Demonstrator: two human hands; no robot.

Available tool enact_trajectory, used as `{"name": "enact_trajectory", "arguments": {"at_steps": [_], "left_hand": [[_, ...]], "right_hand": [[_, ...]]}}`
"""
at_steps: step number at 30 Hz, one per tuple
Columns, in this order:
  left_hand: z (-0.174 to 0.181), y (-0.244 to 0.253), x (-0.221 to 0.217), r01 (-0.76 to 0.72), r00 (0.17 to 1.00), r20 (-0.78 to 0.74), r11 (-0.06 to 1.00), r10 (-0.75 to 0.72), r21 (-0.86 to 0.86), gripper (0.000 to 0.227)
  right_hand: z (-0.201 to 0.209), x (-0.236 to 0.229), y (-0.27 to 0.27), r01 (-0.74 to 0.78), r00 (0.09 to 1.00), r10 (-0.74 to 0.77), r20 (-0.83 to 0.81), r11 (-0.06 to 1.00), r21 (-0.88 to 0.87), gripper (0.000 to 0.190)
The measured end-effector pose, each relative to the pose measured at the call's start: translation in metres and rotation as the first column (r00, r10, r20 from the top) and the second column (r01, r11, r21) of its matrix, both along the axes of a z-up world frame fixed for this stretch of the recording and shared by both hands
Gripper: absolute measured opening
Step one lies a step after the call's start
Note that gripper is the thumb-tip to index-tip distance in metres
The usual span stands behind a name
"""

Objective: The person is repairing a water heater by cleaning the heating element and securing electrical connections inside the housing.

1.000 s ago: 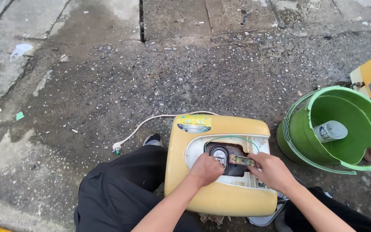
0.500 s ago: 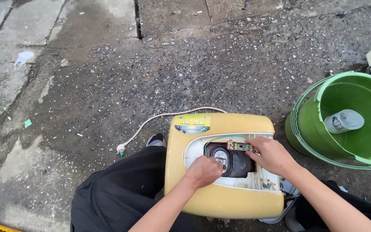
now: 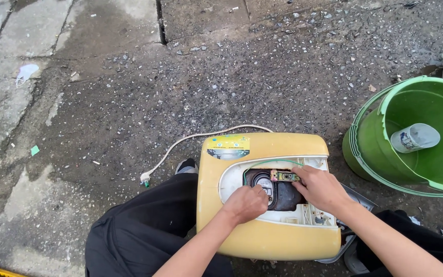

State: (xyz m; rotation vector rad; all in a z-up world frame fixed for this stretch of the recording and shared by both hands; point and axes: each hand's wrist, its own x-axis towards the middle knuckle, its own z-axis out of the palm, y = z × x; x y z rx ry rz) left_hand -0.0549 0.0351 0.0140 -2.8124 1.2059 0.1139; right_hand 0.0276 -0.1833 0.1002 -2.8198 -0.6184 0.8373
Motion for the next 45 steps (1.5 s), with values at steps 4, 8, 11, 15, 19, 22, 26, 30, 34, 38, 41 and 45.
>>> {"name": "enact_trajectory", "arguments": {"at_steps": [4, 8, 11, 15, 19, 22, 26, 30, 34, 38, 41, 45], "left_hand": [[-0.010, 0.003, -0.002, -0.009, 1.000, 0.027, 1.000, 0.010, -0.028, 0.016], [-0.023, 0.003, -0.004, -0.025, 0.994, 0.103, 0.996, 0.034, -0.087, 0.014], [-0.026, 0.002, -0.004, -0.034, 0.995, 0.088, 0.997, 0.041, -0.073, 0.015], [-0.030, 0.000, -0.005, -0.042, 0.998, 0.053, 0.999, 0.043, -0.026, 0.017], [-0.022, 0.001, -0.005, -0.052, 0.998, 0.034, 0.998, 0.053, -0.026, 0.020], [-0.020, 0.001, -0.007, -0.056, 0.998, 0.035, 0.998, 0.057, -0.029, 0.019], [-0.021, 0.002, -0.007, -0.093, 0.994, 0.045, 0.993, 0.097, -0.078, 0.015], [-0.012, 0.005, -0.008, -0.204, 0.978, 0.007, 0.970, 0.206, -0.131, 0.014], [-0.009, 0.008, -0.009, -0.285, 0.959, -0.036, 0.948, 0.283, -0.140, 0.013], [0.001, 0.009, -0.006, -0.301, 0.952, -0.109, 0.943, 0.288, -0.143, 0.016], [0.017, 0.012, -0.003, -0.263, 0.963, -0.101, 0.949, 0.249, -0.172, 0.016], [0.014, 0.011, 0.000, -0.230, 0.973, -0.081, 0.955, 0.218, -0.189, 0.015]], "right_hand": [[0.007, -0.005, 0.010, -0.050, 0.996, 0.053, 0.070, 0.998, -0.037, 0.042], [-0.010, -0.017, 0.023, -0.114, 0.987, 0.110, 0.120, 0.993, 0.029, 0.038], [-0.024, -0.029, 0.035, -0.241, 0.965, 0.233, 0.117, 0.969, 0.056, 0.024], [-0.019, -0.030, 0.046, -0.333, 0.940, 0.326, 0.100, 0.941, 0.063, 0.022], [-0.033, -0.027, 0.052, -0.365, 0.928, 0.357, 0.106, 0.928, 0.070, 0.020], [-0.058, -0.027, 0.048, -0.423, 0.893, 0.398, 0.211, 0.901, 0.091, 0.015], [-0.072, -0.026, 0.044, -0.542, 0.786, 0.505, 0.356, 0.840, 0.005, 0.016], [-0.078, -0.028, 0.041, -0.588, 0.748, 0.543, 0.381, 0.809, 0.002, 0.019], [-0.075, -0.027, 0.042, -0.601, 0.735, 0.563, 0.378, 0.799, -0.022, 0.018], [-0.074, -0.026, 0.043, -0.587, 0.756, 0.554, 0.349, 0.809, -0.011, 0.019], [-0.073, -0.026, 0.043, -0.573, 0.773, 0.547, 0.321, 0.819, -0.015, 0.019], [-0.062, -0.022, 0.047, -0.561, 0.790, 0.539, 0.293, 0.828, -0.010, 0.018]]}}
